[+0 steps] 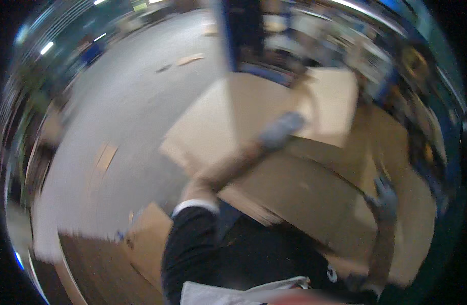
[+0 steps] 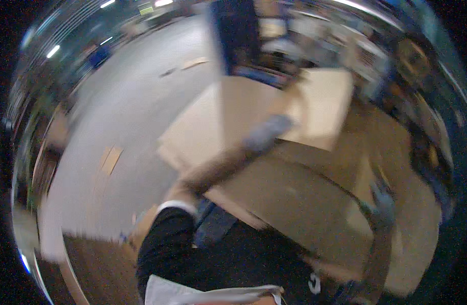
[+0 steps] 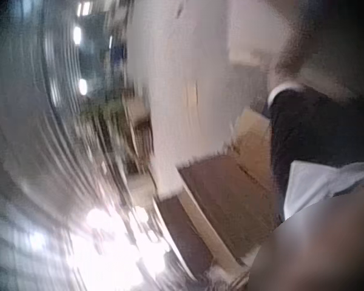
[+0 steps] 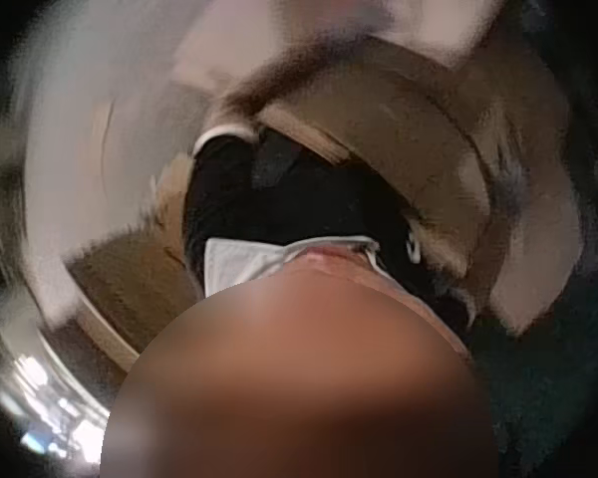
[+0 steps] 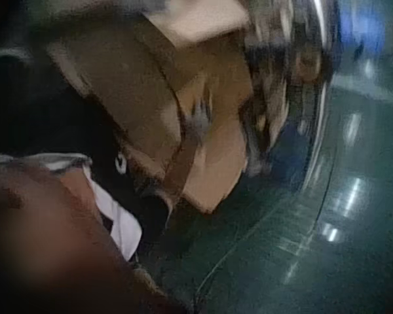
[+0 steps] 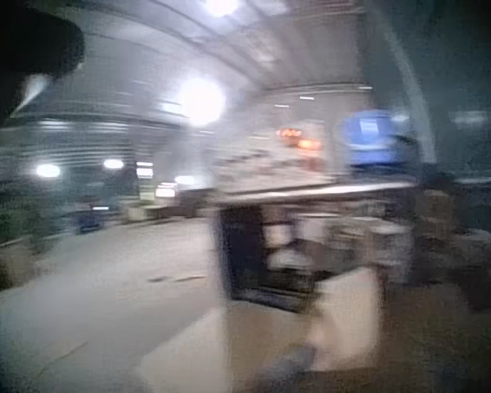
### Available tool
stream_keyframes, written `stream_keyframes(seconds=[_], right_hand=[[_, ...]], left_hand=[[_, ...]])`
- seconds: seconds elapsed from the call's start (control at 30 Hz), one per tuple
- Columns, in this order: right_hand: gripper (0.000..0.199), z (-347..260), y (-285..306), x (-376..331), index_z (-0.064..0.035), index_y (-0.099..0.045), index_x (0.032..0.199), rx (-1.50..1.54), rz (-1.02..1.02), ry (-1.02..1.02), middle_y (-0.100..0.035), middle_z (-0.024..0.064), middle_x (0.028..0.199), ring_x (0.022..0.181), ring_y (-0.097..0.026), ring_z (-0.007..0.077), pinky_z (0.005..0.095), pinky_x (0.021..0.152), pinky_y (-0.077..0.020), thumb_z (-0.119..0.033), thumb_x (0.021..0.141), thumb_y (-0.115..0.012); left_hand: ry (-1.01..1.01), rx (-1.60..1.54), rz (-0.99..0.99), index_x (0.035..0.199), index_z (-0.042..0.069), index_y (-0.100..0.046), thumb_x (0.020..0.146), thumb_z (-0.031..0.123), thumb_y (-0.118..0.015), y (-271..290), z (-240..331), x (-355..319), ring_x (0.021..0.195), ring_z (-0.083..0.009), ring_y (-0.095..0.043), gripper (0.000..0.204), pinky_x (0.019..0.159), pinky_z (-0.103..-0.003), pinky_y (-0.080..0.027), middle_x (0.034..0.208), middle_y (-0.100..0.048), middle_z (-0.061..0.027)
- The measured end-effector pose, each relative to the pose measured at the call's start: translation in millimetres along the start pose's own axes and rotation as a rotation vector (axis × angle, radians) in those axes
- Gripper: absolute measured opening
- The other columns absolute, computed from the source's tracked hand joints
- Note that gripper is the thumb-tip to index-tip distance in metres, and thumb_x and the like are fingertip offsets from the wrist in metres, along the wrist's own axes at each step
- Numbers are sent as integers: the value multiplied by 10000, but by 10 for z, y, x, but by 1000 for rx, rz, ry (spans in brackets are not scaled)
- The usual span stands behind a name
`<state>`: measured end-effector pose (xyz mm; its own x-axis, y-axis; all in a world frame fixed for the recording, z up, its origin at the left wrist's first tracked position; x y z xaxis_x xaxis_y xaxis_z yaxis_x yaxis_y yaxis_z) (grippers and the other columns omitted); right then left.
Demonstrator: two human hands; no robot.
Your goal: The person repeatedly picks up flat cardboard sheets from a nearby stack and places them onto a machine table, aligning each sheet by hand. The person continues this process throughout the clip, building a growing stack on the table.
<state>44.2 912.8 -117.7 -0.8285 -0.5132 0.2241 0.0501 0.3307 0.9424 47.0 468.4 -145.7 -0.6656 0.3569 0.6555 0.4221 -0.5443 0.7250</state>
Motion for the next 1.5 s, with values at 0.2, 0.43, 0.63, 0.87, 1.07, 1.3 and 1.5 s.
stream_keyframes(seconds=[0.2,0.43,0.63,0.87,1.07,1.3,1.5], right_hand=[[649,624,-267,450,-25,-477,1327,-322,-65,134,-430,191,1408,1263,-414,384,455,1055,-341,-430,837,-607],[636,64,-650,1394,-23,-475,1330,-230,16,356,-436,186,1404,1251,-426,369,451,1050,-348,-423,850,-595],[625,-804,-1000,2051,-22,-472,1333,-136,64,473,-441,182,1401,1240,-437,357,447,1045,-354,-416,862,-584],[612,-936,-1048,2035,-20,-470,1336,-37,151,431,-447,176,1397,1228,-449,343,443,1040,-361,-409,875,-571],[601,230,-264,659,-18,-468,1339,-2,360,-62,-452,172,1394,1218,-460,331,439,1035,-367,-403,886,-561],[588,1221,459,-1412,-17,-465,1342,72,775,-681,-458,166,1390,1205,-472,317,434,1030,-374,-395,900,-548],[577,1608,582,-2729,-15,-463,1344,221,999,-893,-463,162,1387,1195,-483,305,430,1025,-380,-389,911,-537]], left_hand=[[136,217,33,1241,74,-516,800,226,-592,-567,-296,374,1069,-324,-529,472,990,-470,-362,1129,-568,-138],[612,397,252,1324,-1,-453,810,335,-550,-957,-59,419,1266,-408,-417,622,1093,-599,-220,1291,-501,-234],[1514,230,399,1401,-94,-287,844,373,-535,257,405,-728,1380,-496,-187,768,1136,-570,-106,1461,-261,-326],[1691,314,488,1413,-106,-239,821,383,-555,513,323,-1280,1387,-479,-180,831,1132,-550,-146,1457,-238,-348],[1471,167,720,1395,-99,-316,871,411,-578,694,177,-1628,1316,-404,-361,777,1110,-436,-271,1405,-394,-284],[888,-807,1504,1099,-3,-545,842,74,-551,1449,280,-1560,810,-118,-498,268,718,-252,-415,946,-555,-46],[651,-1043,1233,1001,6,-574,882,92,-557,1825,330,-881,777,-124,-534,148,685,-234,-428,895,-573,-45]])
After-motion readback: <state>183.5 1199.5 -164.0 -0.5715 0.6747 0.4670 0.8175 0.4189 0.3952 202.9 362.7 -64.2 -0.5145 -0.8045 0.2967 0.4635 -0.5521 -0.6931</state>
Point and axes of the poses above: each hand's wrist, its own x-axis towards the middle knuckle, its own y-axis out of the back of the hand, z = x × y, the point moved 2 cm from there along x, towards the middle knuckle
